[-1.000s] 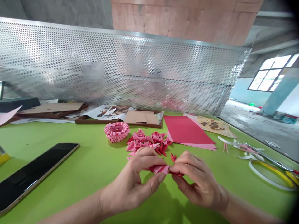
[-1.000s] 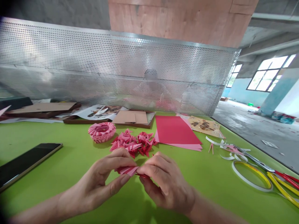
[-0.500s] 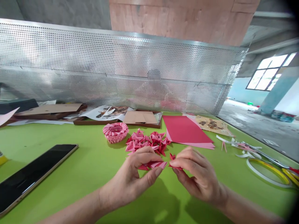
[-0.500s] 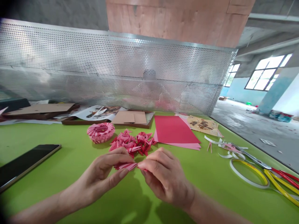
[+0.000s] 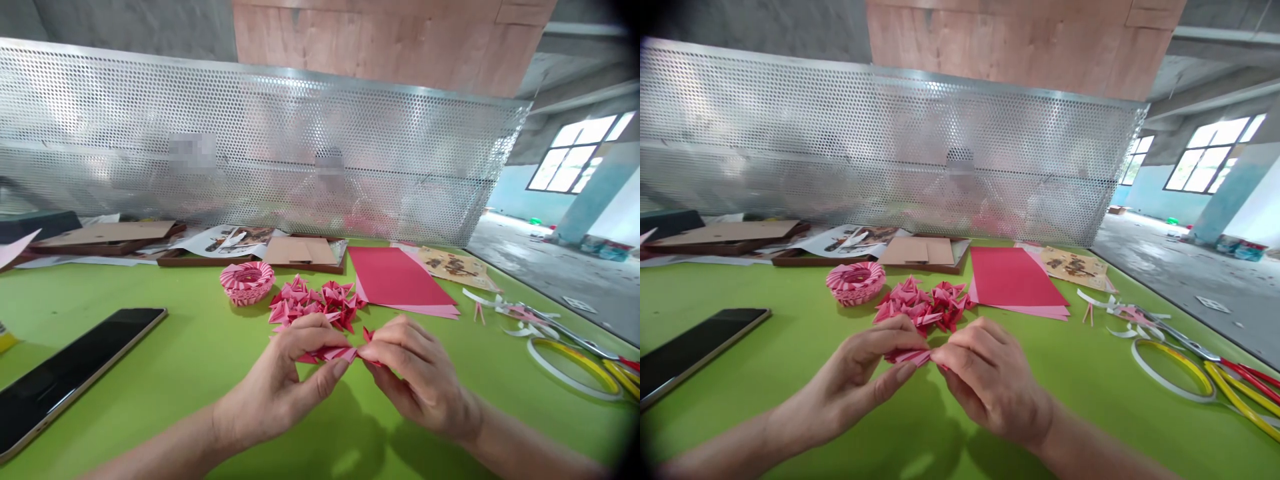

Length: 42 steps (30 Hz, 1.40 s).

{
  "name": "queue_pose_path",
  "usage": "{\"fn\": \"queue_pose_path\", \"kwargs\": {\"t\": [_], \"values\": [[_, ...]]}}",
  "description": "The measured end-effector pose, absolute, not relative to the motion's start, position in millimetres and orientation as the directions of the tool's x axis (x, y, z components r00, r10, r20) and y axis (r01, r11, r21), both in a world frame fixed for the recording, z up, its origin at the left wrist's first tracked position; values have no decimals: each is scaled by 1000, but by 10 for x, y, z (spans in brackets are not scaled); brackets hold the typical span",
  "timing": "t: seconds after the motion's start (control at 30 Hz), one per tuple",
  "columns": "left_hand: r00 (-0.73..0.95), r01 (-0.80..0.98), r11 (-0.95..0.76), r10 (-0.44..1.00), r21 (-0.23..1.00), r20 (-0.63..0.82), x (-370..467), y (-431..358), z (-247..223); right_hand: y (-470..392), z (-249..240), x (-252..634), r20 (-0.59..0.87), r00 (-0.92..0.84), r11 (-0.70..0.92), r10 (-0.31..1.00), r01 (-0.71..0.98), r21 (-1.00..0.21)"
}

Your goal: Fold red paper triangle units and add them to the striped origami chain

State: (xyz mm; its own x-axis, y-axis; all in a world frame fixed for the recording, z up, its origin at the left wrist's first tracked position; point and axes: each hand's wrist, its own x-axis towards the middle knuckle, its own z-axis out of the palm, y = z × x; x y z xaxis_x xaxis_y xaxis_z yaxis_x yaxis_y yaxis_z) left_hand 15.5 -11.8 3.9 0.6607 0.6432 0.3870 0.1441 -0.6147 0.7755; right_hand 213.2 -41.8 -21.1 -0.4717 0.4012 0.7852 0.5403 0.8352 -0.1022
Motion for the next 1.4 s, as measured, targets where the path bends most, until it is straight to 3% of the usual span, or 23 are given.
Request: {"fn": "queue_pose_path", "kwargs": {"t": [0.23, 0.47, 0.6, 0.7, 0.83, 0.97, 1.27, 1.4], "values": [[668, 152, -661, 617, 735, 417, 155, -111, 14, -429, -211, 2143, 801, -474, 861, 367, 500, -98], [672, 80, -769, 512, 635, 535, 157, -109, 14, -434, -198, 2127, 807, -472, 908, 356, 381, -177], [657, 76, -814, 475, 575, 586, 157, -128, 10, -439, -195, 2111, 802, -460, 889, 381, 422, -180], [636, 105, -853, 453, 512, 625, 151, -152, 10, -472, -171, 2119, 829, -432, 870, 356, 476, -125], [628, 187, -907, 407, 379, 664, 137, -177, 47, -538, -97, 2138, 844, -463, 833, 271, 552, 35], [614, 195, -934, 355, 301, 705, 135, -216, 98, -565, -31, 2134, 847, -491, 840, 204, 532, 106], [567, 116, -926, 359, 359, 742, 175, -263, 60, -564, -3, 2090, 876, -426, 884, 225, 468, 1], [607, 136, -854, 472, 502, 639, 203, -357, 125, -601, 23, 2054, 879, -394, 894, 267, 441, -74]]}}
